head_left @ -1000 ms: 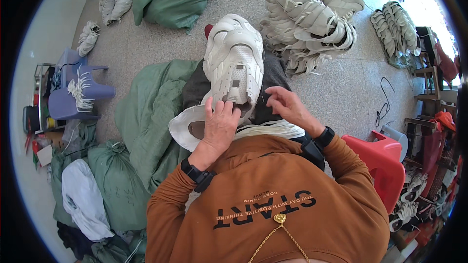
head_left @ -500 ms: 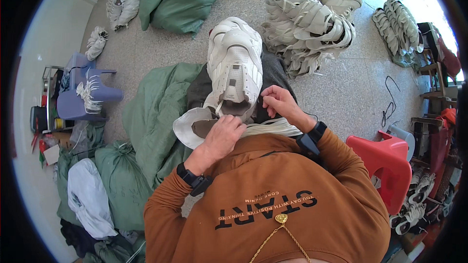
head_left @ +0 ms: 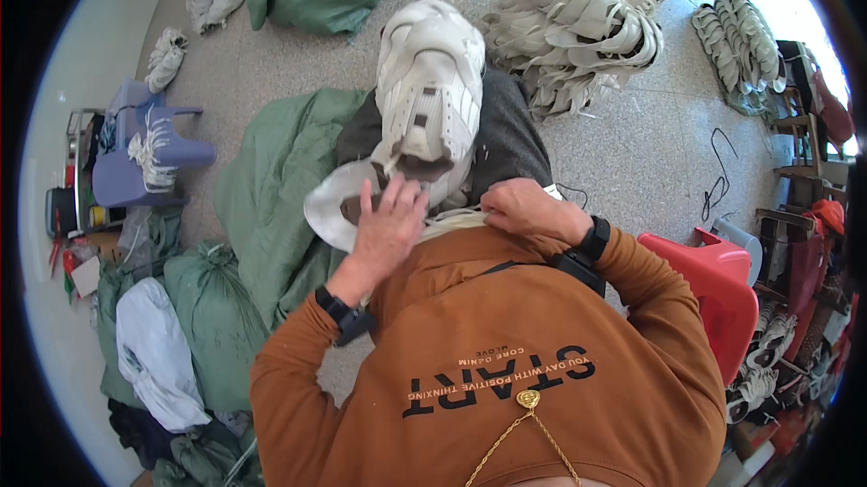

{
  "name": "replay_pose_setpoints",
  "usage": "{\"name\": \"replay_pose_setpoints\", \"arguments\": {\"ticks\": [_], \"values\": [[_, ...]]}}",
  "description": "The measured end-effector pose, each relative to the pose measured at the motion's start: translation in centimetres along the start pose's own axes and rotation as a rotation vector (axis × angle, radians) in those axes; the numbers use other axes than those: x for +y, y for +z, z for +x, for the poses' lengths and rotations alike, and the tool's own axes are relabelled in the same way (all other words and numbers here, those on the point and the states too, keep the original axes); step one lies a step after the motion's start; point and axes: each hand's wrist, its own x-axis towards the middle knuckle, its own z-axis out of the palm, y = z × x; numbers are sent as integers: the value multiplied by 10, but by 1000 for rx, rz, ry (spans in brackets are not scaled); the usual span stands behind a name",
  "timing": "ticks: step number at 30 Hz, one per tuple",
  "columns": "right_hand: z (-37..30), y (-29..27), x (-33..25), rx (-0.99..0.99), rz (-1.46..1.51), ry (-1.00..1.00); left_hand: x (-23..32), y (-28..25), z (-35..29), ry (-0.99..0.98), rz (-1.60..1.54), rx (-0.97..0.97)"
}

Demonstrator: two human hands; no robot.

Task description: Insert white laces into the eyelets of a white athletic shoe.

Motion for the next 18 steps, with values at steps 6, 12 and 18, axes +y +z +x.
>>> {"name": "replay_pose_setpoints", "arguments": {"ticks": [6,12,18], "values": [[10,10,1,26,20,-70,-30,-6,8,-39,-60,-21],[12,16,-4,116,101,-21,-20,-5,2,-2,-249,-47],[47,46,8,66,-17,-97,-22,-4,4,-4,-305,-26]]}}
